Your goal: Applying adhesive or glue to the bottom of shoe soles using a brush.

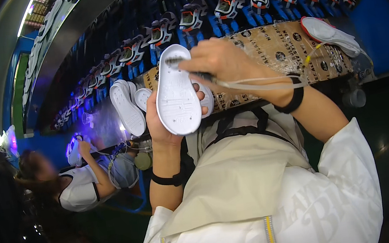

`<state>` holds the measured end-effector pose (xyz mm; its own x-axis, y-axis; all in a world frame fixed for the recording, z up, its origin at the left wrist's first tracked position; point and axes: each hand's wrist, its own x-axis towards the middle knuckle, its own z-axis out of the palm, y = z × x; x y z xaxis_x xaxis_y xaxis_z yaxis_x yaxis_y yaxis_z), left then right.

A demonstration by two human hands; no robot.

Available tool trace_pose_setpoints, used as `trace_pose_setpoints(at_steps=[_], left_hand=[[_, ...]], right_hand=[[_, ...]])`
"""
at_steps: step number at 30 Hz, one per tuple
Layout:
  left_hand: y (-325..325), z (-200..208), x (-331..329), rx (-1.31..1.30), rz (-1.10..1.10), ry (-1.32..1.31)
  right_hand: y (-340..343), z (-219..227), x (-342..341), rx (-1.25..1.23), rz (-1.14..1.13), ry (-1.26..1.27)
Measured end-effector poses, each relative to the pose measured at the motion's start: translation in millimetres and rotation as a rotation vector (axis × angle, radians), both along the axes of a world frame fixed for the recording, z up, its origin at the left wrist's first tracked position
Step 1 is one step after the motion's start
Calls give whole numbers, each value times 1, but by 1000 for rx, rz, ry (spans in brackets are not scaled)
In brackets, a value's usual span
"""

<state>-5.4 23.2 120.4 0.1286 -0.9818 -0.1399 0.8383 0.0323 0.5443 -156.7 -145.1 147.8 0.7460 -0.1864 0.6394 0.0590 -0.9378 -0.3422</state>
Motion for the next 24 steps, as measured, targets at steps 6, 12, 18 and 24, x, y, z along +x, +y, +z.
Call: trace_pose_setpoints(at_steps=[6,12,18,24], left_hand=[[-10,-5,11,196,117,78],[-16,7,9,277,135,69],[-16,3,9,273,151,51],[-16,0,-5,339,218,20]], right_hand=[[7,23,-16,1074,363,-24],[14,9,-10,1118,253,-125],[32,0,1,1089,361,-300],[48,2,9,1031,531,-150]])
